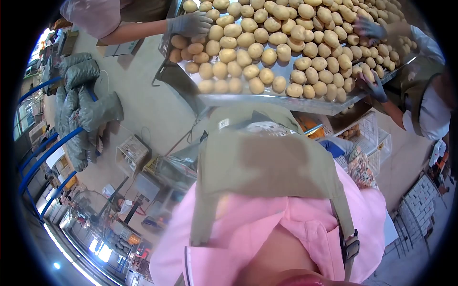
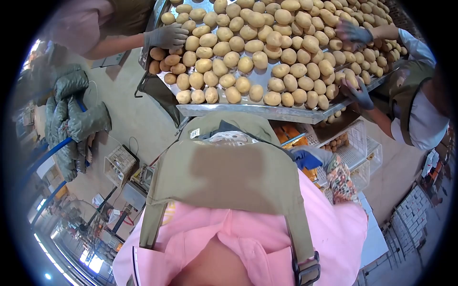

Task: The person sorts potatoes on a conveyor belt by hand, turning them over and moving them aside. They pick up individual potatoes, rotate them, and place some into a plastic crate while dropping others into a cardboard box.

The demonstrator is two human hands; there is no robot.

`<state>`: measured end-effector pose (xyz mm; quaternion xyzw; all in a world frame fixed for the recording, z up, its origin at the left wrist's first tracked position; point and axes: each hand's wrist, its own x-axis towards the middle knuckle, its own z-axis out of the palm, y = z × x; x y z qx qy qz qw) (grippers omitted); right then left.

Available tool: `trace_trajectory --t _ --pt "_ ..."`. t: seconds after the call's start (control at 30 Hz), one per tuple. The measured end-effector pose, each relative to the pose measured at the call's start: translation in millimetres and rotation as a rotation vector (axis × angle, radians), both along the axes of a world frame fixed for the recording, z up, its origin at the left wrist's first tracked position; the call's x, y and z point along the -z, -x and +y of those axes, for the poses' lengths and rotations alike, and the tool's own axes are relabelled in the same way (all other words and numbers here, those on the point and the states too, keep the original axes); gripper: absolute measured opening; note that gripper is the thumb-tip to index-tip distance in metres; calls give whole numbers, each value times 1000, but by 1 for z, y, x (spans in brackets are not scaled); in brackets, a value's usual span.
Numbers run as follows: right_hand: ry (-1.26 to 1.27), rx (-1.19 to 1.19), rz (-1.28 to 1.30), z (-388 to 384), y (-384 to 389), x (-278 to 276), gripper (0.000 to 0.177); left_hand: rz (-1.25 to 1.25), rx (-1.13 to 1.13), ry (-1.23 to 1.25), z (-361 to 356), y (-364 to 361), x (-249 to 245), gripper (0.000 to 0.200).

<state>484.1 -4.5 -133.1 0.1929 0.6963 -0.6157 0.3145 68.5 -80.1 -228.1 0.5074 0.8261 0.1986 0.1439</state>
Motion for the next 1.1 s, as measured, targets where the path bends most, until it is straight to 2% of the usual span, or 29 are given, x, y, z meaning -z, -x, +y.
trace_trajectory --t 0.1,0.2,0.23,0.27,0.3,0.37,0.4,0.43,0.5,0.57,0.63,0.83,0.9,1.1 --pt "-5 -66 4 24 9 0 27 2 83 -100 80 -2 -3 31" --pt "-54 -83 55 37 13 9 27 -37 144 -83 136 -16 -8 31" --pt "-5 -1 18 41 15 6 27 -55 164 -56 151 -22 -4 31" --pt "172 256 -144 46 17 -10 25 -56 184 5 153 -28 -2 31" --pt "172 246 -146 45 17 -9 25 -51 192 70 147 -32 -3 31" --pt "6 477 -99 44 13 -2 28 -19 236 134 142 -38 -3 31" --pt "109 611 -148 44 15 -3 32 3 240 169 128 -39 -1 31" --pt "116 607 -148 42 17 2 32 20 254 198 121 -41 0 31" --pt "-181 649 -41 42 19 16 38 39 252 245 94 -37 6 31" --pt "-173 685 -79 40 36 18 39 60 244 286 63 -34 10 31" --pt "-288 721 110 33 41 42 32 77 229 333 30 -29 16 31" --pt "-341 762 70 23 49 56 32 110 182 535 -77 -22 31 31" --pt "-521 730 79 24 52 58 33 120 183 636 -113 -21 34 31" --pt "-572 774 113 38 67 49 30 142 328 1083 -200 -25 37 31"
